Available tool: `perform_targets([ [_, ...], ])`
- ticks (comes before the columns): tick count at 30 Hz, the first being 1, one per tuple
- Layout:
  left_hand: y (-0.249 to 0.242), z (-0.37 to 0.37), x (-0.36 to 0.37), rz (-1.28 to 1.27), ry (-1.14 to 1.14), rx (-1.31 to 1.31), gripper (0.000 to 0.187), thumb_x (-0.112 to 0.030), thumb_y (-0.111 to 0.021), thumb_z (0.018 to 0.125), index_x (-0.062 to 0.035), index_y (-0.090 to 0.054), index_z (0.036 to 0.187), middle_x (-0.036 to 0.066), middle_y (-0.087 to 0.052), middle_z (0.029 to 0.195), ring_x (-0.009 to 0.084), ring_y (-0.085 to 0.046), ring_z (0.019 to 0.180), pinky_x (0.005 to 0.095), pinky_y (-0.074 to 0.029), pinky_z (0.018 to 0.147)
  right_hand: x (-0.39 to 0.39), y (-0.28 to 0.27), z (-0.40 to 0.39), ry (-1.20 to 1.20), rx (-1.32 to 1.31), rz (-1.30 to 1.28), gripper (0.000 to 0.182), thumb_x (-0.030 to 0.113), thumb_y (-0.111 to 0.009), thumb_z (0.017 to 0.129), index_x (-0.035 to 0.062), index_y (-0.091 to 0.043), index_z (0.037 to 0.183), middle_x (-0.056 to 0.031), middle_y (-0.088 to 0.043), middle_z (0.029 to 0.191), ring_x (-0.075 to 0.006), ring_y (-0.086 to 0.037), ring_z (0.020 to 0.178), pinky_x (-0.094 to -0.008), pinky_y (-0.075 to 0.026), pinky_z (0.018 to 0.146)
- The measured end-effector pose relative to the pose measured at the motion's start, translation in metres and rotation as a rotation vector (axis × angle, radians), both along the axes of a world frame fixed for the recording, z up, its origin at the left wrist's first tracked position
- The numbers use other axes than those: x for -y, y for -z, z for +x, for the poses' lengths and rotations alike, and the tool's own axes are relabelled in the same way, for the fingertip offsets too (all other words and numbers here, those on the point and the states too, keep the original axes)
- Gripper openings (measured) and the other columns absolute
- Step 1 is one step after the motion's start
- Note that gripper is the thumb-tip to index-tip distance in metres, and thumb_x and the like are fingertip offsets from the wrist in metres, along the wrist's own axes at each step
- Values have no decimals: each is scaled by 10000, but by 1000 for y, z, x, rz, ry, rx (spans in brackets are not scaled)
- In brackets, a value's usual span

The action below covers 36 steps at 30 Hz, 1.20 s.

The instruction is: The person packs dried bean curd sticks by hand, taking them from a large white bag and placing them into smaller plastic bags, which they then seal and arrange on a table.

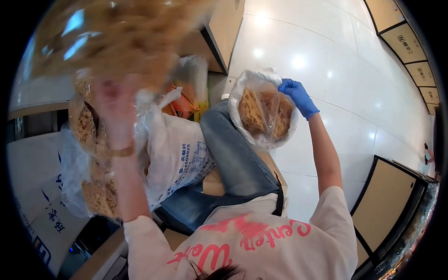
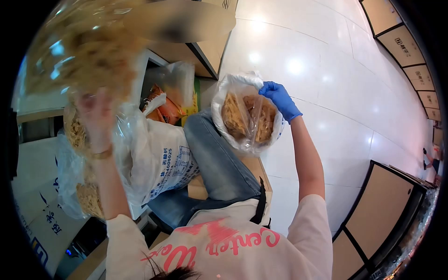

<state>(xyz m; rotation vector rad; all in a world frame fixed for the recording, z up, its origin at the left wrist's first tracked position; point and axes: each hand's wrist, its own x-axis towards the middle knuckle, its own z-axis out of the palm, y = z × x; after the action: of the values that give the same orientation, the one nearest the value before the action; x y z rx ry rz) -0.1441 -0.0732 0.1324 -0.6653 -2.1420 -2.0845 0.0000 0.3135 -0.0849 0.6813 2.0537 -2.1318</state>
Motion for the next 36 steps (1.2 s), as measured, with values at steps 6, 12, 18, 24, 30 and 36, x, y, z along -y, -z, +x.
perform_targets([
  [6,107,61,-134,-362,340,-15,337,-103,-677,781,-29,-488,1050,115,-573,1079,184,-623,840,284,-516,663,-36,56,1,-89,-112,241,162,127,-530,872,65,-573,1016,10,-581,889,-94,-533,807,-232,-439,781],
  [12,192,83,-153,-657,589,-451,238,-10,-602,707,-46,-487,912,54,-565,1150,241,-614,844,312,-514,649,-22,22,19,276,-55,-399,447,417,-431,913,80,-564,1174,-98,-490,1239,-191,-446,1120,-369,-364,951],
  [18,207,89,-155,-768,690,-462,179,-8,-538,749,-52,-506,920,43,-572,1108,241,-609,865,308,-517,665,19,-41,117,474,411,-182,648,376,-564,844,106,-303,1372,-84,-436,1292,-193,-402,1191,-359,-350,971],
  [24,214,99,-193,-751,872,-401,186,-36,-545,753,-71,-513,933,55,-565,1088,264,-585,915,328,-505,739,84,0,202,421,153,-140,917,214,-648,796,135,-8,1449,-157,-307,1397,-238,-410,1215,-346,-423,930],
  [30,246,96,-259,-861,662,-57,404,-232,-604,752,-25,-504,1085,163,-556,1091,336,-562,961,410,-467,805,77,-11,221,525,303,-362,876,136,-615,805,174,-24,1451,-185,-323,1375,-259,-454,1169,-332,-453,896],
  [36,273,122,-265,-930,764,489,501,-319,-584,745,81,-555,1045,257,-603,1012,354,-586,954,402,-447,833,122,-5,254,847,220,-447,763,141,-543,862,224,-60,1447,-136,-347,1369,-234,-431,1188,-353,-422,937],
])
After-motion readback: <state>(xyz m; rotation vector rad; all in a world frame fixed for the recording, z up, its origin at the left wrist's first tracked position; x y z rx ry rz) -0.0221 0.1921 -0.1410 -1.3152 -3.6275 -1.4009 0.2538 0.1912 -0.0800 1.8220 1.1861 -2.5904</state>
